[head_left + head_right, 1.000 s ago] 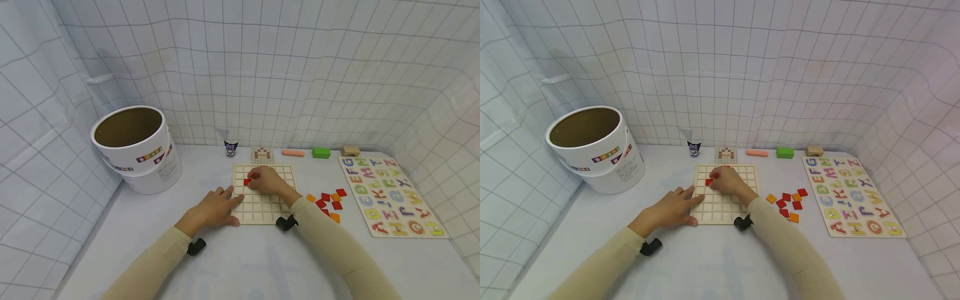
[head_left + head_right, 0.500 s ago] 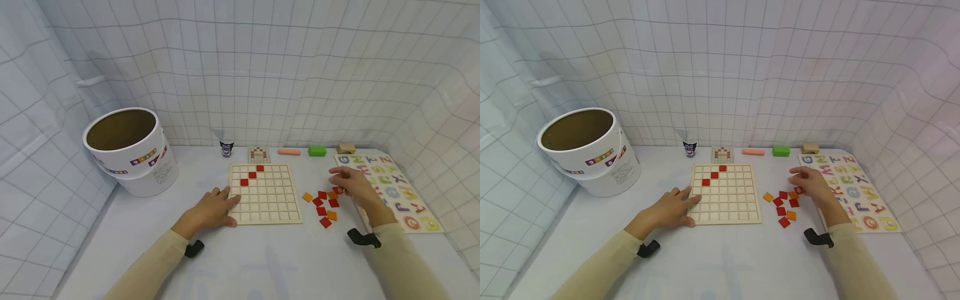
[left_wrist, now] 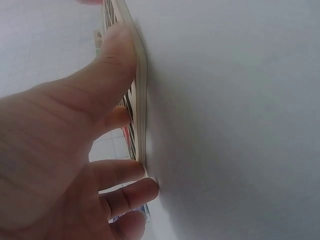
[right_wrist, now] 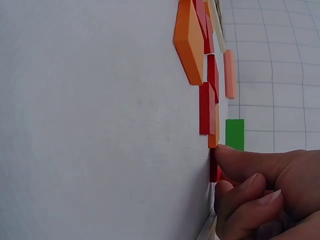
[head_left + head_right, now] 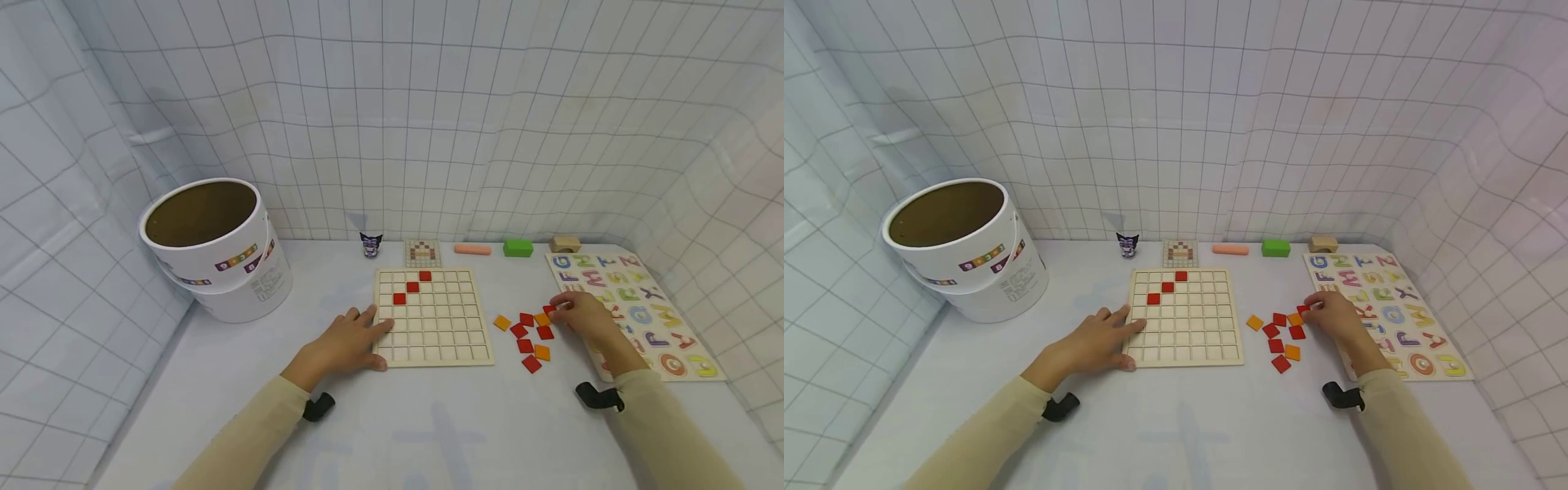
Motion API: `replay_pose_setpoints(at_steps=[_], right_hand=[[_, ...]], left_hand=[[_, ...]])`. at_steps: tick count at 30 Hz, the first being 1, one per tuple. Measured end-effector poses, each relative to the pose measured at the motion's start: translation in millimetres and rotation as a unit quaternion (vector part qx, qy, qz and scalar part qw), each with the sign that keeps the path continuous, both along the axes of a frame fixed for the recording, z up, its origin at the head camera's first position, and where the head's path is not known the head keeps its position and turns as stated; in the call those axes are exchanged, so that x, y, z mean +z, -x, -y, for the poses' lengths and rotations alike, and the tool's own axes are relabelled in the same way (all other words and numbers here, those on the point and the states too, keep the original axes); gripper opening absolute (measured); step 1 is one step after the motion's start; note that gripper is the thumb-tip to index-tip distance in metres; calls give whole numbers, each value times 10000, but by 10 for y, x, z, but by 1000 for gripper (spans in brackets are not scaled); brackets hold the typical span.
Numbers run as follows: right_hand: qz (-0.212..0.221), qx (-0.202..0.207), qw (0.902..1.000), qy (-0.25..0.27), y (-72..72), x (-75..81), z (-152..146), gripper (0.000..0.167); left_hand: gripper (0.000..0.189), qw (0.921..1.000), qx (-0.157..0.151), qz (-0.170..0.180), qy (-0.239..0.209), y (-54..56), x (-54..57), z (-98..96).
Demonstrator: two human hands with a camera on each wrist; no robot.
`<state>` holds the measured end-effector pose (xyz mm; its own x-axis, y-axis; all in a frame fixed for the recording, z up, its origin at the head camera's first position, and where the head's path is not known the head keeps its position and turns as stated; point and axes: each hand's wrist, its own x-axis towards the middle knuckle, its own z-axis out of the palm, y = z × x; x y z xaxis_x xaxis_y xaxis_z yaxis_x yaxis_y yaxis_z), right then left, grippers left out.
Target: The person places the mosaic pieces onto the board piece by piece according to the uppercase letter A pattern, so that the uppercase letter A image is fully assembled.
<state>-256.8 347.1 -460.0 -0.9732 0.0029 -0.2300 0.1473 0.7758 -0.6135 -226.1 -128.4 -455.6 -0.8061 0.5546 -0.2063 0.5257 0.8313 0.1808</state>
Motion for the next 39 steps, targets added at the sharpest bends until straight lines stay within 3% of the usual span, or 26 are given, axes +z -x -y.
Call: replay_pose_setpoints(at_steps=[9,15,21,26,28,34,39], right_hand=[[91,-176,9998,-51,28,-17,22,37],[123,-332,9943,1009,28,33,8,32],[168,-485,9758,2124,87,65,82,32],[156,-519,9317,3590,162,63,254,28],[171,-448,9221,3839,201,59,374,36],[352,-194,9097,4133,371,23,894,51],[575,246,9149,3987,421,-2,1527,46]], left_hand=[[84,9999,91,89,9,-20,33,-14],[84,10000,49,7,21,-21,36,-12],[83,10000,31,16,65,-17,30,-9],[84,10000,38,79,44,-13,42,-13],[84,9999,34,78,54,-9,40,-15],[85,9999,57,55,83,-5,29,-16],[85,9999,54,93,112,-8,21,-28]])
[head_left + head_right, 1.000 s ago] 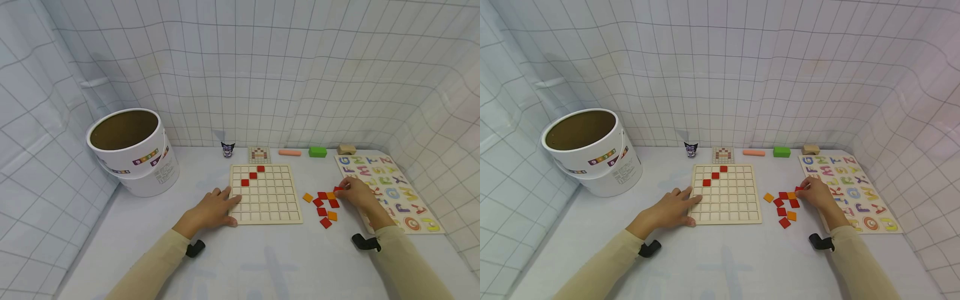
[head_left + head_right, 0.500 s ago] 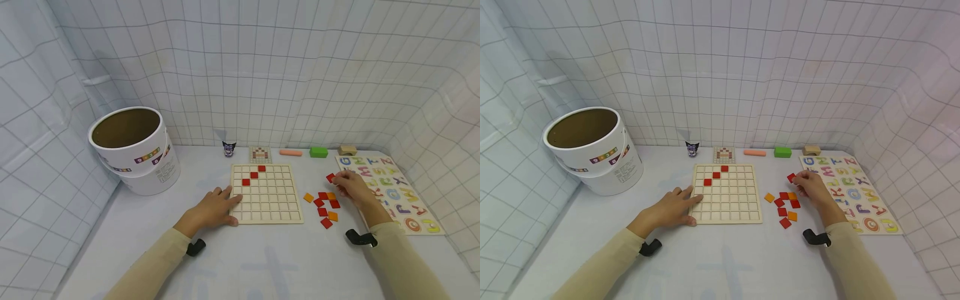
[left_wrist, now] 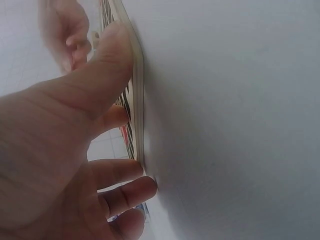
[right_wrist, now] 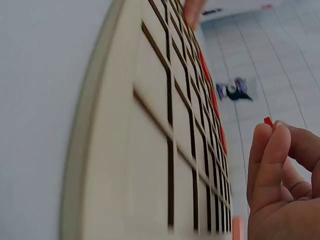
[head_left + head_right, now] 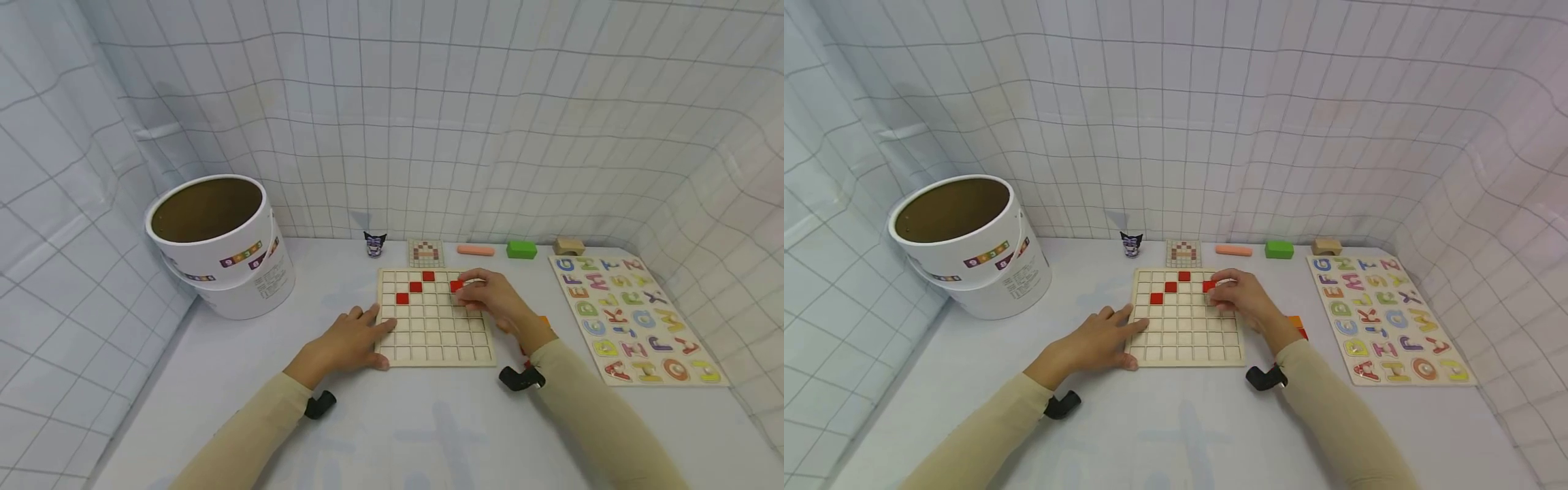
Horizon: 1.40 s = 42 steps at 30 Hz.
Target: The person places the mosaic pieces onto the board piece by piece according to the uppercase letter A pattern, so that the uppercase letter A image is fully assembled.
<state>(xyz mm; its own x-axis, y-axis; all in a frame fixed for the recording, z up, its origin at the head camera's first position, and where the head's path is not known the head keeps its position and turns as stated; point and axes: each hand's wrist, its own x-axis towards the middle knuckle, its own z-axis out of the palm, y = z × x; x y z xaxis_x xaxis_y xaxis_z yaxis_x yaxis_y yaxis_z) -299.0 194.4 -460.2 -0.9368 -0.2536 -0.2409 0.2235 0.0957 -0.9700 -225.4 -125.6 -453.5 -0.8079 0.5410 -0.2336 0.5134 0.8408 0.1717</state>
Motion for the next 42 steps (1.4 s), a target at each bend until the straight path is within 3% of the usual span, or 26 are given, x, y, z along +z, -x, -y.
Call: replay_pose_setpoints(at_steps=[3,6,10,13,15,21,25,27,29,32,38,40,42], right_hand=[[-22,472,9983,-340,9,7,400,41],[-333,919,9897,-1044,-28,6,685,35],[-1083,1255,9611,-2208,-75,-6,911,28],[-1530,1287,9394,-2785,-101,-22,998,23],[-1710,1262,9305,-2984,-117,-24,1023,22],[-1919,1308,9173,-3234,-169,-16,1036,23],[-2225,1773,8939,-3462,-221,5,1002,26],[-2353,2000,8892,-3375,-264,41,938,28],[-2445,2088,8919,-3180,-310,80,817,30],[-2404,1965,9079,-2816,-382,131,500,33],[-1599,1113,9446,-2642,-466,118,-418,40],[-1354,753,9500,-2712,-488,97,-717,43],[-1203,471,9476,-2921,-507,77,-954,46]], left_hand=[[84,10000,23,60,-6,6,-1,17],[84,10000,17,69,-15,11,-10,9],[84,10000,20,19,44,14,-6,-9],[84,10000,-10,-10,84,10,12,-17],[83,9999,-41,-52,107,10,18,-22],[83,9999,-65,-57,80,15,20,-22],[84,9999,-83,-25,76,12,25,-19],[84,10000,-80,-29,52,8,26,-18],[84,10000,-66,-36,36,6,21,-16],[84,10000,14,-18,-47,-3,15,-12],[85,9996,185,-134,-147,-41,-11,8],[85,9994,183,-246,-185,-59,-19,19],[85,9992,163,-328,-183,-77,-15,31]])
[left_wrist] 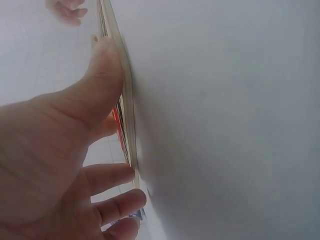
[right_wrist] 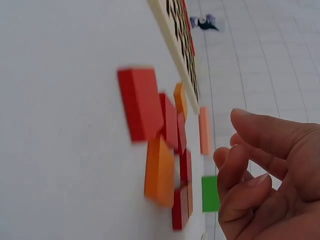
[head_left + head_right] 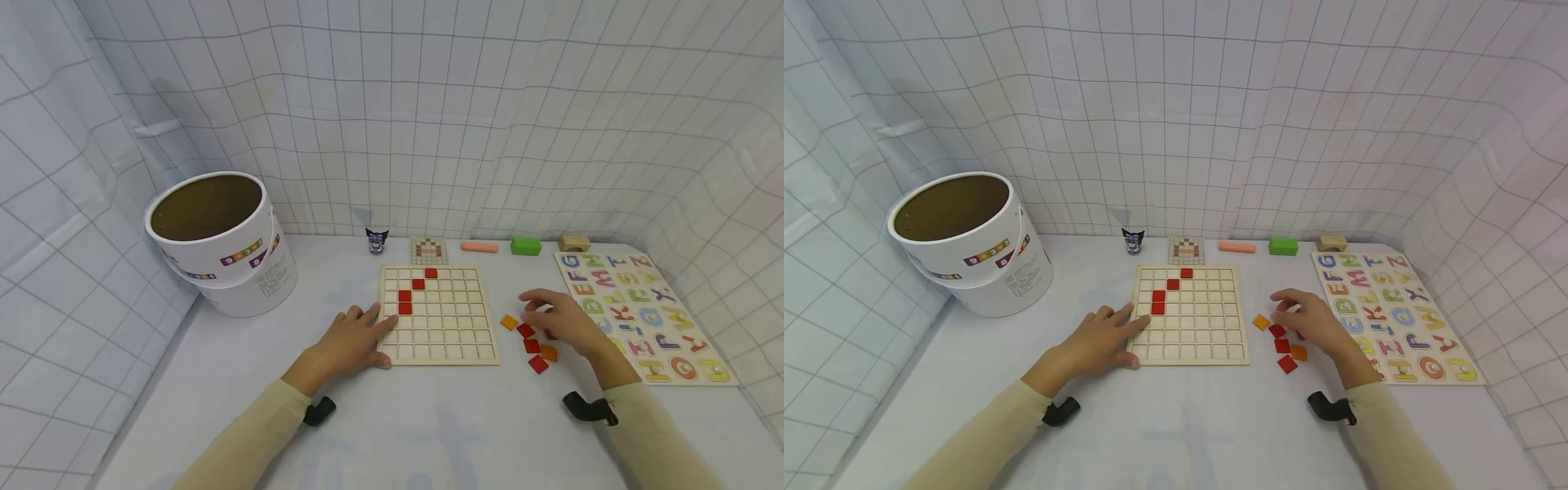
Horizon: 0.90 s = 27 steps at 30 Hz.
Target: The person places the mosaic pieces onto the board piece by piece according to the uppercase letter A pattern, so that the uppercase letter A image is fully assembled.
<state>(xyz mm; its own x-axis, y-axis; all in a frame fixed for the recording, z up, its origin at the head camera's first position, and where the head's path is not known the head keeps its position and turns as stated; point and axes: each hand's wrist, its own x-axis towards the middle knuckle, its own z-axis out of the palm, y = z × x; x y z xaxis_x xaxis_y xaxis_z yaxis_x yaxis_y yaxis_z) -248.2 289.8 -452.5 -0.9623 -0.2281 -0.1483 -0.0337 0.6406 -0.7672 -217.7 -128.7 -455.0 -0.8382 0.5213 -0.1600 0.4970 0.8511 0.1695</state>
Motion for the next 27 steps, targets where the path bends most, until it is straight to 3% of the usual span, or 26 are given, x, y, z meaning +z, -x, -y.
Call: replay_pose_setpoints(at_steps=[4,10,15,20,24,27], right_hand=[[44,-254,9991,-335,4,-51,-239,46],[-170,22,9964,-834,69,-136,-225,36],[-267,17,9940,-1063,79,-142,-199,21],[-79,-66,9978,-654,87,-124,-225,22],[162,-231,9996,99,87,-100,-249,34],[469,-395,9951,777,103,-77,-215,41]], left_hand=[[80,9999,-29,-123,57,-34,28,11],[75,9998,-123,-117,78,-46,31,5],[76,9996,-207,-117,151,-37,6,-15],[76,9996,-205,-140,148,-33,20,-20],[76,9995,-214,-137,172,-27,15,-20],[77,9995,-216,-140,193,-26,7,-19]])
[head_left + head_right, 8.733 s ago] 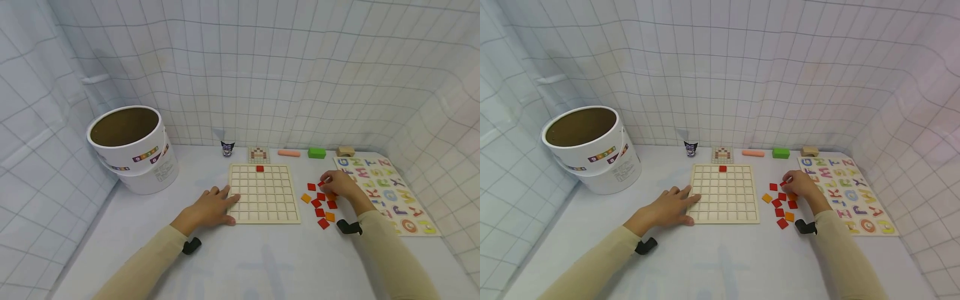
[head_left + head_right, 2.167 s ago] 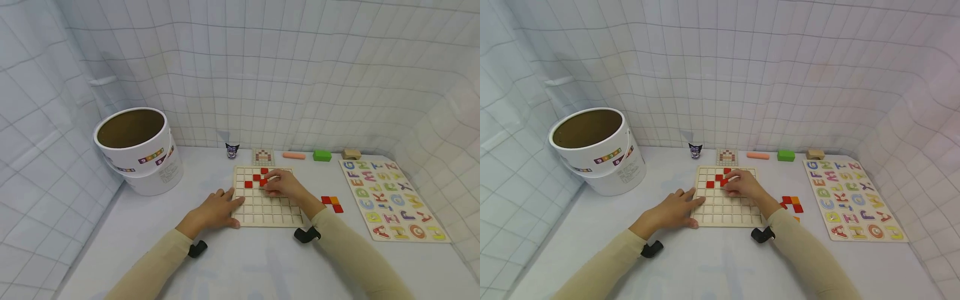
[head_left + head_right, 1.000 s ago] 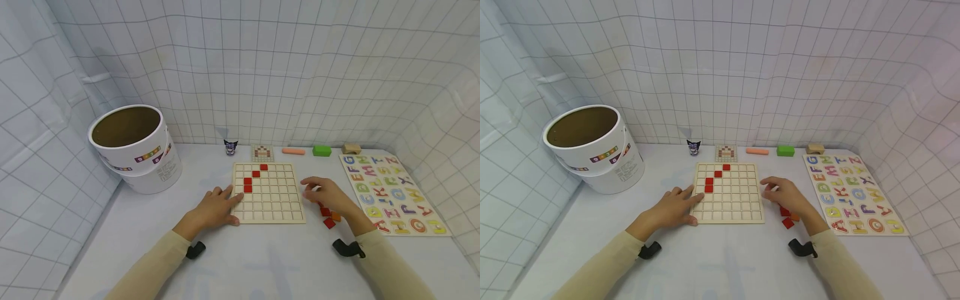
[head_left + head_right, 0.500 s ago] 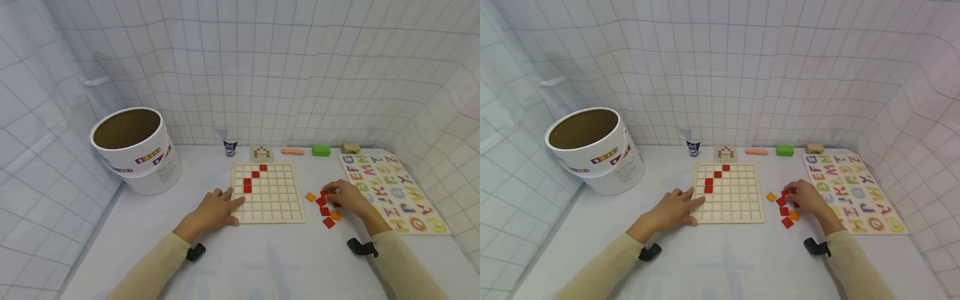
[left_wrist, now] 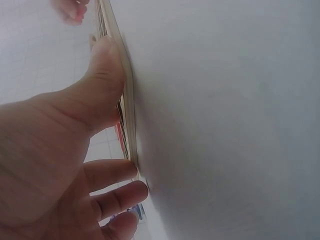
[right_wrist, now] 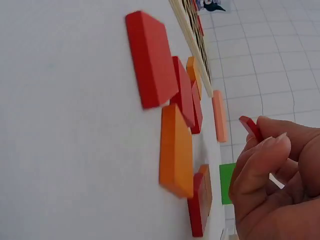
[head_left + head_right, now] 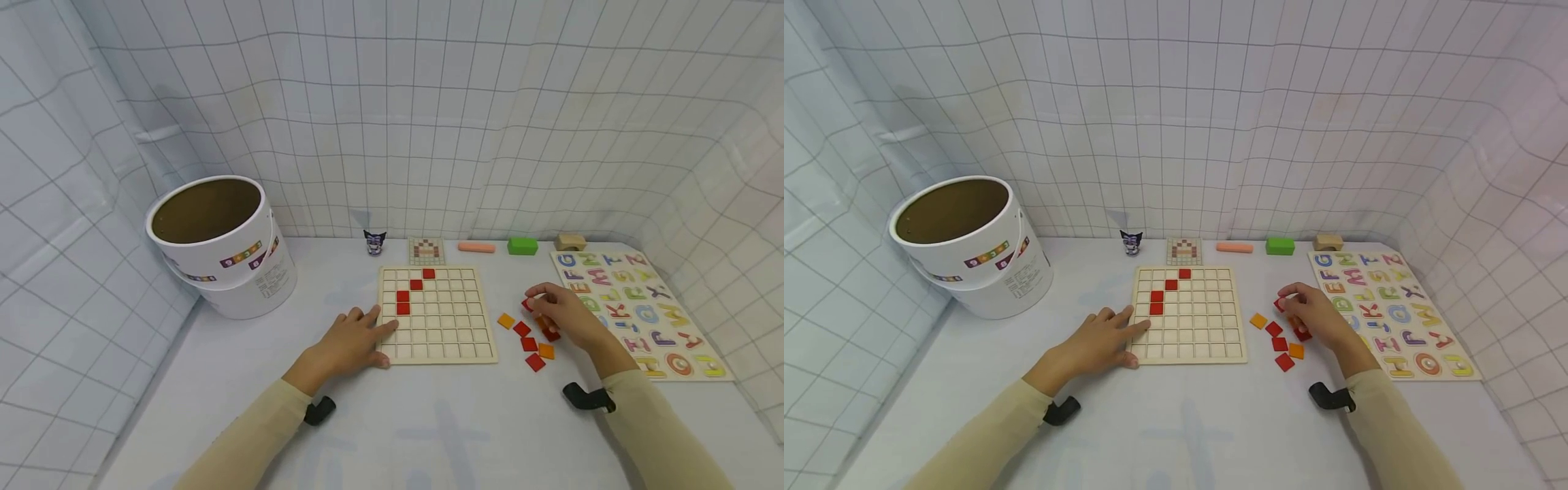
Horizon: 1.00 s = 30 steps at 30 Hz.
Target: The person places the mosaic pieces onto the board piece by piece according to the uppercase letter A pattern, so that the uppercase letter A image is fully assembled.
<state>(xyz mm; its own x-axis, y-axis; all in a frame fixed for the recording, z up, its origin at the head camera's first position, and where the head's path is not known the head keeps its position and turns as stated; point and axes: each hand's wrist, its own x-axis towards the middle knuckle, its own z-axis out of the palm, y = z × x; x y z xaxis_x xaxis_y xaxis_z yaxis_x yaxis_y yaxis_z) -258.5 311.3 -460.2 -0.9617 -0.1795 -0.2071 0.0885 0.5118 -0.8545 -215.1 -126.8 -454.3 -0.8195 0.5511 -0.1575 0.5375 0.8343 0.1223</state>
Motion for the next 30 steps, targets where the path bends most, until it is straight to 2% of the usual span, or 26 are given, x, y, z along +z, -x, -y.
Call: replay_pose_setpoints(at_steps=[3,6,10,14,17,21,25,30], right_hand=[[266,-196,9974,641,55,26,119,42],[388,-191,9920,1186,125,39,330,43],[594,238,9848,1617,184,20,752,43],[810,781,9787,1717,147,7,1261,41],[790,1150,9788,1498,99,-10,1604,36],[349,1479,9861,669,72,-16,1937,26],[-153,1613,9867,-125,59,-10,2107,21],[-322,1651,9848,-428,52,-14,2189,18]], left_hand=[[78,10000,19,7,-18,1,9,5],[78,10000,50,18,-37,4,14,8],[78,9999,56,13,-94,10,2,19],[78,9999,27,29,-123,11,-14,21],[79,10000,45,30,-19,6,-18,6],[83,9999,104,40,123,7,-12,-14],[87,9998,112,48,160,18,-9,-21],[87,9998,96,21,159,28,-11,-16]])
